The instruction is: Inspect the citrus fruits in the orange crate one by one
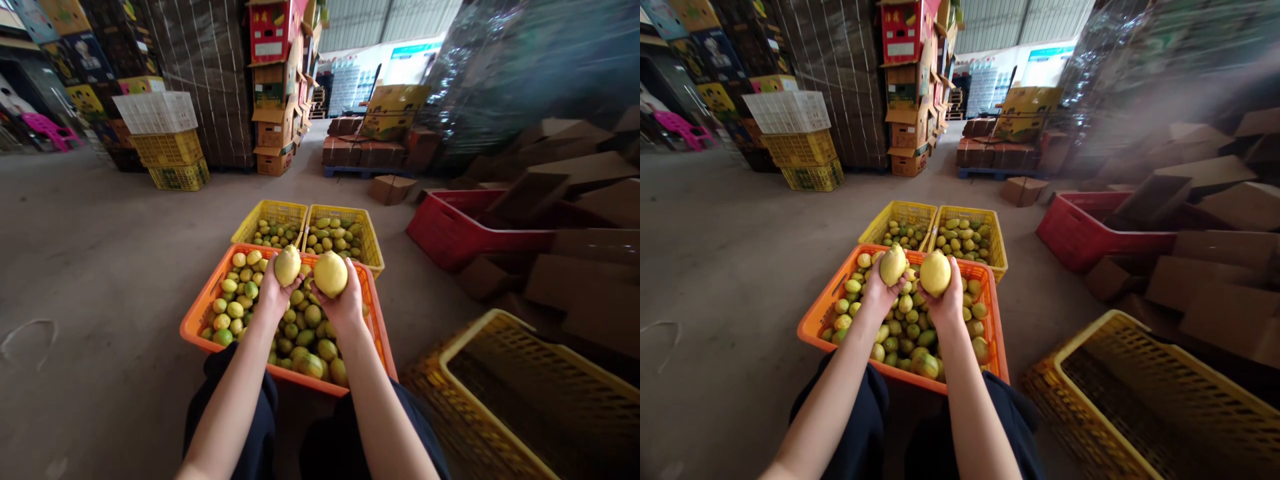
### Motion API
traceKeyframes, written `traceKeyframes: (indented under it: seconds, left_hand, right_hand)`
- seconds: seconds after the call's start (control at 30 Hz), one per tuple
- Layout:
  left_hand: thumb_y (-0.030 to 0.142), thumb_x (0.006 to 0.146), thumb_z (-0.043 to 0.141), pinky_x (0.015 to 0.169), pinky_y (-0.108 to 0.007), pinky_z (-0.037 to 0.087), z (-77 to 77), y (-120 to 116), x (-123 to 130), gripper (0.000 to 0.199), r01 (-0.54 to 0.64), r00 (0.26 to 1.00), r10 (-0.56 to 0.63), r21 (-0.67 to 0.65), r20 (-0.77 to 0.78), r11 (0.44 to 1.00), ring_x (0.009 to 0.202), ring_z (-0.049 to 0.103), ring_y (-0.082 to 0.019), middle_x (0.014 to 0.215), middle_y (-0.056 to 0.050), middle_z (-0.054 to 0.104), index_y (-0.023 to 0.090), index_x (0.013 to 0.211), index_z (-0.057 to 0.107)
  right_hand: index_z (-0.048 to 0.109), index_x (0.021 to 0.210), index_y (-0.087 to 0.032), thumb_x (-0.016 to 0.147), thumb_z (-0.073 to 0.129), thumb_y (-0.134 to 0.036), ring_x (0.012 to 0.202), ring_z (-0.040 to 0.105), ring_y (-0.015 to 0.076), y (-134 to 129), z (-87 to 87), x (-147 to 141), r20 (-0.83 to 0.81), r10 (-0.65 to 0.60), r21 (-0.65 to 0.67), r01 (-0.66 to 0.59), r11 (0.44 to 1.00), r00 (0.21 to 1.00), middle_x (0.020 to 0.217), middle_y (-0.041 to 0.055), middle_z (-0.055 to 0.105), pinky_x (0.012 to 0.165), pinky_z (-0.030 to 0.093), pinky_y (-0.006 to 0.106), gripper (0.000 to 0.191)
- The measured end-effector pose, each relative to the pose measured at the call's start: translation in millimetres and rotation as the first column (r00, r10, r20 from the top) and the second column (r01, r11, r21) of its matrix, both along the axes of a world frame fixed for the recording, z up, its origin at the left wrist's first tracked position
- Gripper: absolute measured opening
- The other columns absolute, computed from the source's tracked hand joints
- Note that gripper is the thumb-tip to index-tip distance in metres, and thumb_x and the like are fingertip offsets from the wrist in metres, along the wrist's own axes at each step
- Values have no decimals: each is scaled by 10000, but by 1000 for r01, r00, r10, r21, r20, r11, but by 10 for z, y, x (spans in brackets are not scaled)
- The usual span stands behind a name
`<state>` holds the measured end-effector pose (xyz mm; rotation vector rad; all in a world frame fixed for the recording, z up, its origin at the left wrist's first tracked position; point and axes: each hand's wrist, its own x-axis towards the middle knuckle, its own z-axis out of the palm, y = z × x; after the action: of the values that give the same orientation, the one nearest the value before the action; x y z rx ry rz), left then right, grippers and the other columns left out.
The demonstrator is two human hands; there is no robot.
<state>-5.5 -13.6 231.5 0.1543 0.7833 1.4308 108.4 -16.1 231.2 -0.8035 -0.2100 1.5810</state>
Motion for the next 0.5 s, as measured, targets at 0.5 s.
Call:
traceKeyframes:
  seconds: [0.5]
  left_hand:
    - [343, 968, 380, 412, -164, 475, -6, -3, -21, 354, 102, 992, -105, 44, 66, 994, 523, 580, -103, 753, -50, 666, 147, 1113, 636]
  right_hand:
    - [619, 801, -201, 802, 632, -511, 439, 611, 140, 21, -65, 10, 34, 74, 52, -75, 996, 997, 585, -1, 665, 335, 470, 204, 310]
